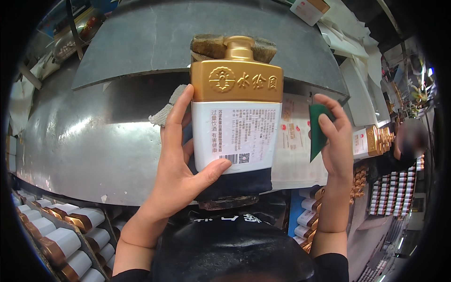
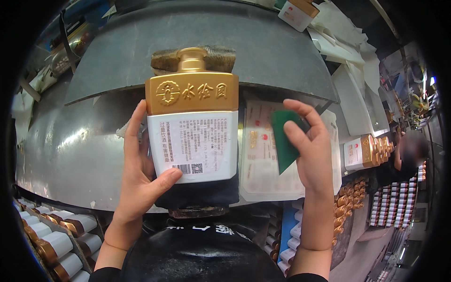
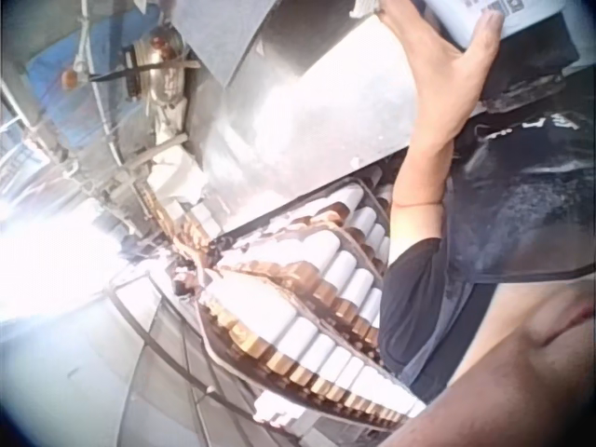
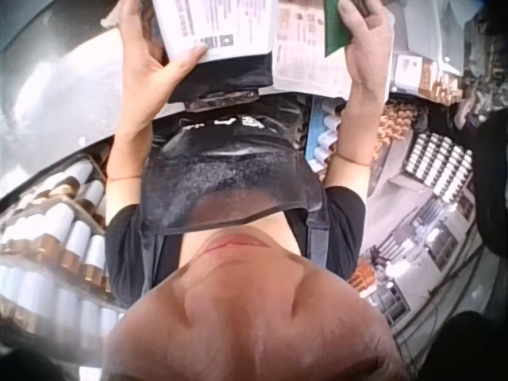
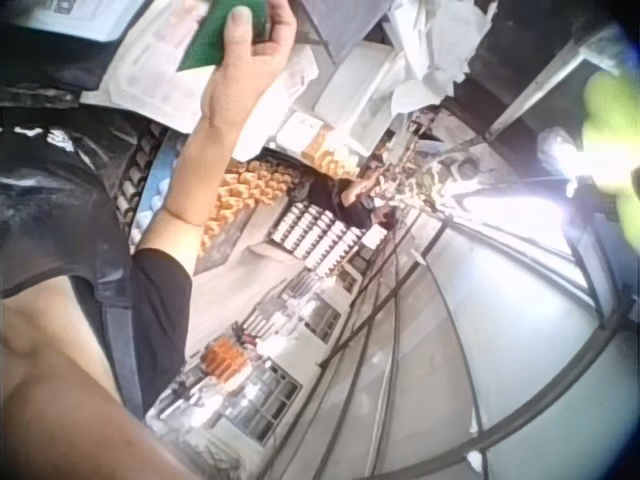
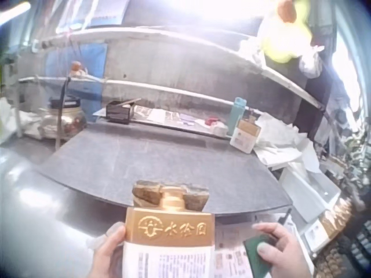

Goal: The person applies paper labels to the sides of gold and white bottles. They smooth the labels with a green card, peel off a protective seal from the bottle cap, and place the finished bottles onto a nearby rack.

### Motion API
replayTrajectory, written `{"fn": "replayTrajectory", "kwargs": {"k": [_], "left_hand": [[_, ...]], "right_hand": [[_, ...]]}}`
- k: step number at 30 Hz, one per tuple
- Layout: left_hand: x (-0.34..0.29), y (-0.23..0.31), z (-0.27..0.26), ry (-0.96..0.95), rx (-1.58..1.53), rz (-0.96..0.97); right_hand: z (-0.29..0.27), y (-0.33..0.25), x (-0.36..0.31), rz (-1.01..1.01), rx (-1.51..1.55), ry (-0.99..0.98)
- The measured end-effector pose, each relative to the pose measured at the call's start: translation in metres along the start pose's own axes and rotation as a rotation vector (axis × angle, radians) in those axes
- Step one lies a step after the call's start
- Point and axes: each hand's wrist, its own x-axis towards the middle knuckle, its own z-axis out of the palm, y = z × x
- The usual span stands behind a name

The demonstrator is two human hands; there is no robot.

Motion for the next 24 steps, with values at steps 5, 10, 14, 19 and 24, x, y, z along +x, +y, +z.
{"fn": "replayTrajectory", "kwargs": {"k": [5,10,14,19,24], "left_hand": [[-0.001,0.003,-0.001,-0.008,0.019,-0.005],[-0.004,0.006,-0.003,0.004,0.033,-0.005],[-0.007,-0.001,-0.014,-0.01,-0.238,0.022],[-0.016,0.006,-0.014,0.047,-0.227,0.036],[-0.019,0.01,-0.009,0.05,-0.17,0.046]], "right_hand": [[0.054,-0.037,-0.021,-0.537,-0.597,-0.215],[0.113,-0.052,0.021,-0.996,-0.834,-0.248],[0.102,-0.035,-0.002,-1.15,-0.871,-0.387],[0.091,-0.038,-0.039,-0.761,-0.831,-0.51],[0.081,-0.056,0.025,-1.209,-1.02,-0.166]]}}
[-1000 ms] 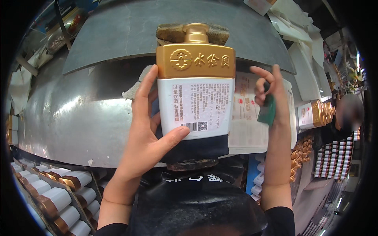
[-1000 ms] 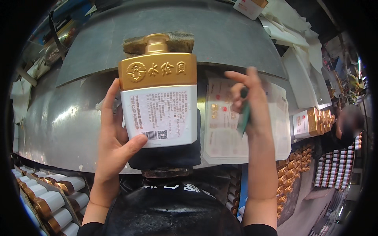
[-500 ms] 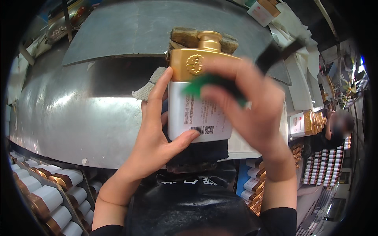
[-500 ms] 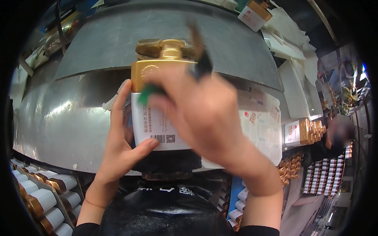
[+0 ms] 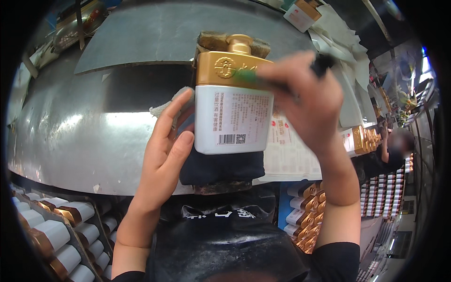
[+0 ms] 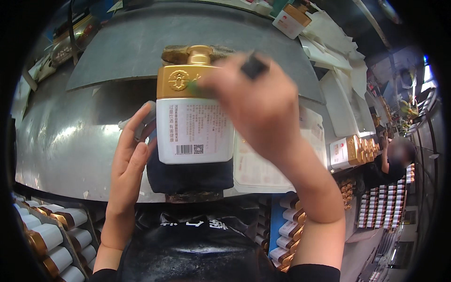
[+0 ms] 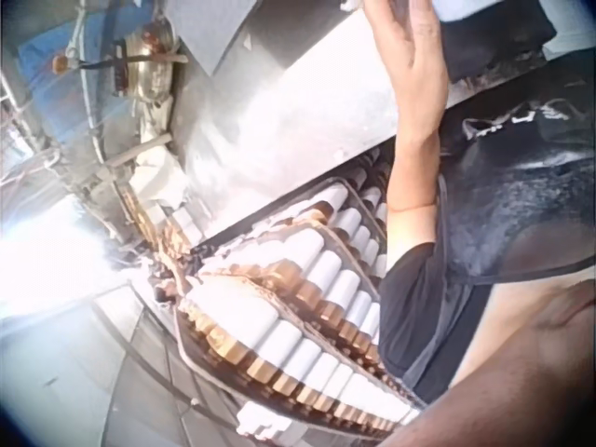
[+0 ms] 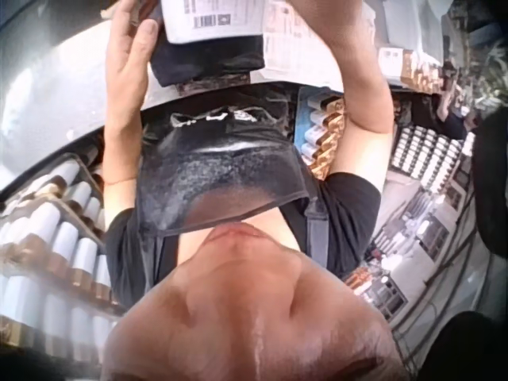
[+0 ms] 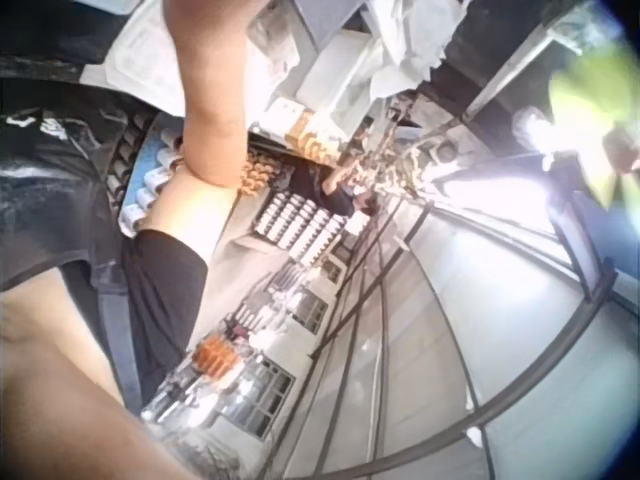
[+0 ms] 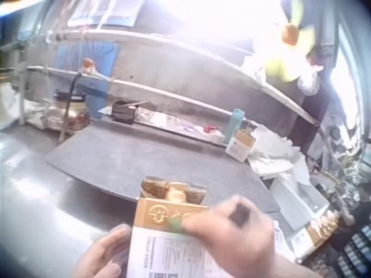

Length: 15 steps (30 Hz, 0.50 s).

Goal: The person applies paper labels to the sides of gold and white bottles. They smooth the labels with a green card, peel off a protective seal from the bottle cap, and place the finished bottles onto a nearby rack.

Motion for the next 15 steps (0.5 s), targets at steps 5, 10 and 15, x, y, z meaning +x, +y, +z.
{"fn": "replayTrajectory", "kwargs": {"k": [5,10,15], "left_hand": [[-0.009,0.004,0.0,0.039,0.076,-0.025],[-0.004,0.005,0.006,0.06,0.104,-0.032],[-0.007,-0.001,0.005,0.149,0.07,-0.021]], "right_hand": [[-0.026,-0.059,-0.061,0.061,0.296,-0.278],[-0.018,0.014,-0.025,0.122,0.086,-0.009],[-0.03,-0.027,-0.068,0.015,0.333,-0.234]]}}
